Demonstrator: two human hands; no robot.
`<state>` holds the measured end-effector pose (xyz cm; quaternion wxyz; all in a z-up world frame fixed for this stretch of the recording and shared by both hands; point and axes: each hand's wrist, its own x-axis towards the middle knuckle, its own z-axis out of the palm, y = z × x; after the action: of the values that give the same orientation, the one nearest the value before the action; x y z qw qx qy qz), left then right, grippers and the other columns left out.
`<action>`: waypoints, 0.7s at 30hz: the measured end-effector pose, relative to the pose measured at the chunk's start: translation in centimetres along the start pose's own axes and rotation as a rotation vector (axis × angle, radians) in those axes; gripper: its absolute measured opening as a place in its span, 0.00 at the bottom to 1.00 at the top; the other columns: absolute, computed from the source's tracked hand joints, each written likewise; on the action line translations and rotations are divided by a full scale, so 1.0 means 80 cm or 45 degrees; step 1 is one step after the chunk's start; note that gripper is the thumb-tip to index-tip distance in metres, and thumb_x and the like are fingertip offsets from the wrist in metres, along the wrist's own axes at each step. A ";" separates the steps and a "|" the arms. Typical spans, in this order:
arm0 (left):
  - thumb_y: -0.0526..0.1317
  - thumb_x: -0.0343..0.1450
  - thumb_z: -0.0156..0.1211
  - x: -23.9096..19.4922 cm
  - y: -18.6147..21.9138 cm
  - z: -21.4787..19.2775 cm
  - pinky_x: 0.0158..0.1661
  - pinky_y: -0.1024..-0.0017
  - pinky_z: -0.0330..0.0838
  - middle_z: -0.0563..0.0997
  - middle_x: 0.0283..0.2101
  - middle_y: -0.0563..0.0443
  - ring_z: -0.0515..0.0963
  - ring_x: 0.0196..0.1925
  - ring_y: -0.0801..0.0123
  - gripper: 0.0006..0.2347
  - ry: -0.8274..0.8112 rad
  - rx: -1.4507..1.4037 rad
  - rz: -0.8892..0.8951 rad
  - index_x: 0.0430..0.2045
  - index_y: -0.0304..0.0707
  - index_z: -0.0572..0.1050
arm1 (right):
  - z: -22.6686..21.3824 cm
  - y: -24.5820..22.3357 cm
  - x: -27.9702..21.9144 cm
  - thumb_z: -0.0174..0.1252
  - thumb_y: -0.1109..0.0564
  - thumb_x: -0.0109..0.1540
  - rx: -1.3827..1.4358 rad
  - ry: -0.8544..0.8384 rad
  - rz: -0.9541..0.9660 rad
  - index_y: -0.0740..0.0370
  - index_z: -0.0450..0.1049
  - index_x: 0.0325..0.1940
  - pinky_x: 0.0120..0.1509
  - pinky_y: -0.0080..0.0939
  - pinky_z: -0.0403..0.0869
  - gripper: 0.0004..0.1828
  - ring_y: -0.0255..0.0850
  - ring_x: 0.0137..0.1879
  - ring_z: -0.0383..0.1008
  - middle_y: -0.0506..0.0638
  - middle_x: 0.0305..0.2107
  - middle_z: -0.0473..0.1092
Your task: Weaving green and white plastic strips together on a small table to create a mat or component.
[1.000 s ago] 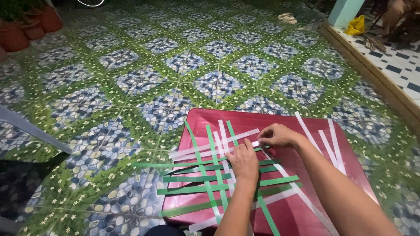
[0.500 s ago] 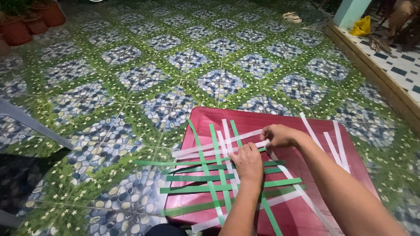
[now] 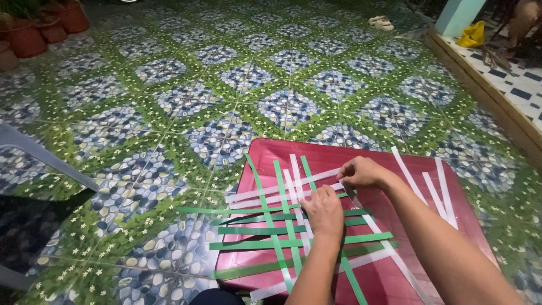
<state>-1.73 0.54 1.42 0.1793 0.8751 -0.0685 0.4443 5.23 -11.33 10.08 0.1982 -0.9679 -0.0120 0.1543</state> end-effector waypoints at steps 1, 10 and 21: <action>0.26 0.59 0.43 -0.001 -0.001 0.003 0.25 0.56 0.58 0.67 0.19 0.48 0.66 0.22 0.60 0.08 -0.003 0.000 -0.001 0.26 0.29 0.71 | 0.002 -0.001 0.001 0.60 0.51 0.46 0.001 -0.003 0.002 0.48 0.79 0.33 0.48 0.43 0.70 0.11 0.43 0.42 0.75 0.47 0.27 0.76; 0.28 0.59 0.45 -0.011 -0.002 0.024 0.25 0.54 0.58 0.67 0.18 0.49 0.67 0.21 0.60 0.08 0.009 -0.032 -0.003 0.26 0.31 0.72 | 0.010 -0.038 -0.003 0.60 0.47 0.48 0.078 0.199 0.027 0.42 0.78 0.32 0.48 0.41 0.70 0.10 0.42 0.43 0.74 0.43 0.28 0.76; 0.28 0.58 0.45 0.002 0.001 -0.006 0.23 0.56 0.58 0.65 0.17 0.50 0.66 0.18 0.63 0.11 0.037 0.042 0.014 0.32 0.27 0.69 | 0.035 -0.068 0.023 0.60 0.46 0.49 0.185 0.409 0.150 0.37 0.77 0.34 0.48 0.41 0.71 0.10 0.44 0.44 0.73 0.44 0.30 0.75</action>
<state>-2.04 0.65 1.86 0.1633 0.8710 -0.0635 0.4590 6.35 -5.11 9.22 0.2577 -0.9622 0.0877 0.0097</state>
